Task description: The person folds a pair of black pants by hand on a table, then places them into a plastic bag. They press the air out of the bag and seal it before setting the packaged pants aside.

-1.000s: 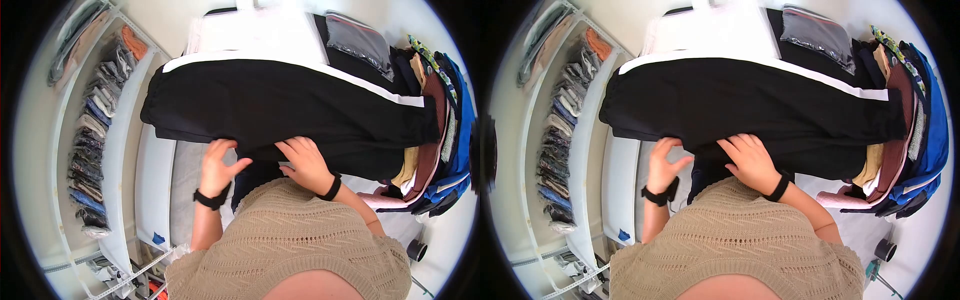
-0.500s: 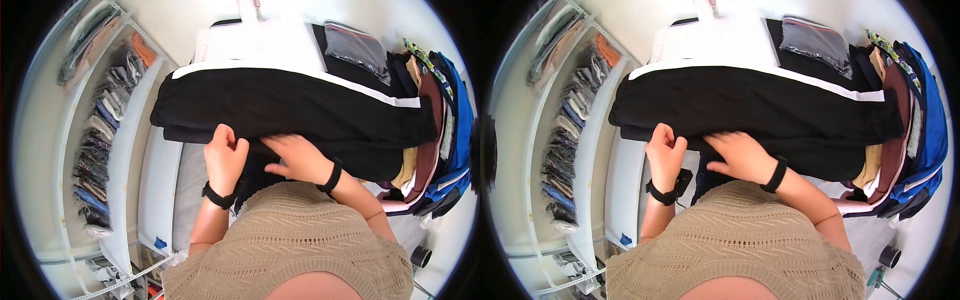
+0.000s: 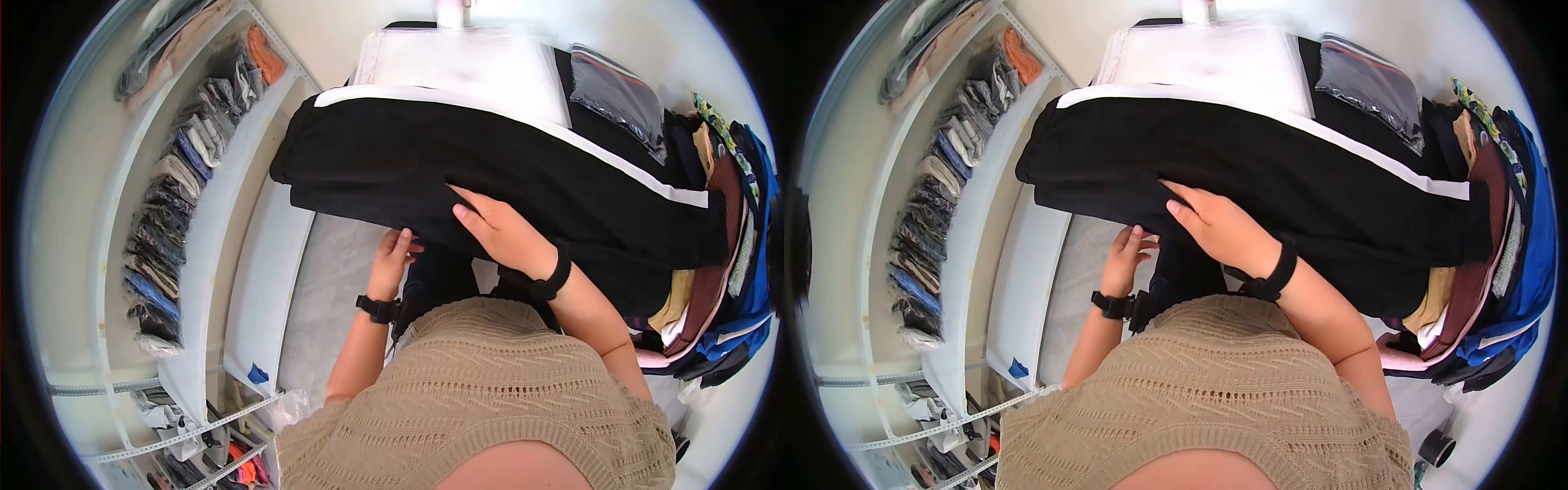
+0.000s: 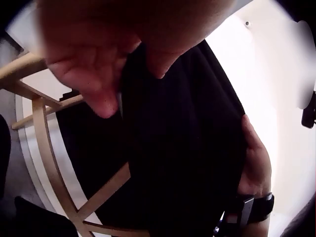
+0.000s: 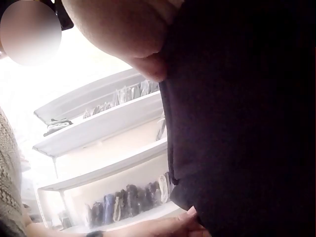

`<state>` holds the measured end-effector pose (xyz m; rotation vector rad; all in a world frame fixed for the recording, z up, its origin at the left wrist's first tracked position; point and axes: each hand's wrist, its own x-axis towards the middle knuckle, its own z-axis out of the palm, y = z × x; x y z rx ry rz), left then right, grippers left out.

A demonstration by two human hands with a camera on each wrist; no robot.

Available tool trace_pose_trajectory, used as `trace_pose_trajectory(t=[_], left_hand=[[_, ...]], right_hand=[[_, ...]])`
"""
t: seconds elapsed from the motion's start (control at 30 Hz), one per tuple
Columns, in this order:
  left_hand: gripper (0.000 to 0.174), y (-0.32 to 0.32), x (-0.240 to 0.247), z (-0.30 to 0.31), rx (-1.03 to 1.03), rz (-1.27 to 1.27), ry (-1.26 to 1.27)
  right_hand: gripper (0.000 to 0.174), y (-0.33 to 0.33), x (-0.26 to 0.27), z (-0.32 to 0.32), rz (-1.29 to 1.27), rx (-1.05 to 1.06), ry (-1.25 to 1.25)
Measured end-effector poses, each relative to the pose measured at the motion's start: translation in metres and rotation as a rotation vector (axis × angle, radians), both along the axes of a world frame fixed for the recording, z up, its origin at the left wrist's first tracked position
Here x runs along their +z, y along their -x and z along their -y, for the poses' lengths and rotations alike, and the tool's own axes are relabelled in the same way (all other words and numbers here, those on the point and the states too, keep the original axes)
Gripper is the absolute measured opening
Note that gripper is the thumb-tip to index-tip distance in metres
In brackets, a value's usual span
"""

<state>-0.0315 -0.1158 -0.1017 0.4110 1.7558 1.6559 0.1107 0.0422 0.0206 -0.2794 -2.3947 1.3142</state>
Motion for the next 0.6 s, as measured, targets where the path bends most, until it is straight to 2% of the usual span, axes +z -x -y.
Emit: trace_pose_trajectory(t=[0.03, 0.2, 0.27, 0.33, 0.43, 0.5, 0.53, 0.57, 0.6], left_hand=[[0.028, 0.001, -0.002, -0.004, -0.101, 0.059, -0.048], [0.030, 0.004, -0.014, 0.001, -0.062, 0.020, -0.117], [0.031, 0.005, -0.015, 0.015, -0.046, -0.170, -0.047], [0.033, 0.003, -0.013, 0.021, -0.064, -0.112, 0.008], [0.036, 0.009, -0.015, 0.029, -0.108, -0.063, 0.120], [0.034, 0.020, -0.031, 0.039, -0.117, -0.166, 0.235], [0.035, 0.019, -0.013, 0.042, -0.073, -0.243, 0.309], [0.035, 0.021, -0.004, 0.046, -0.081, -0.248, 0.308], [0.027, 0.022, 0.002, 0.050, -0.002, -0.329, 0.210]], right_hand=[[0.039, 0.000, 0.002, 0.000, 0.003, 0.000, -0.001], [0.039, 0.001, 0.008, -0.001, 0.042, -0.022, -0.008], [0.038, 0.001, 0.008, 0.000, 0.036, -0.019, -0.013], [0.038, -0.001, 0.007, 0.001, 0.030, -0.012, -0.019], [0.035, -0.005, 0.002, 0.011, 0.080, 0.066, -0.145], [0.034, -0.009, -0.001, 0.019, 0.246, 0.165, -0.241], [0.033, -0.012, -0.015, 0.022, 0.180, 0.173, -0.318], [0.035, -0.014, -0.026, 0.026, 0.186, 0.159, -0.378], [0.035, -0.015, -0.037, 0.029, 0.208, 0.159, -0.422]])
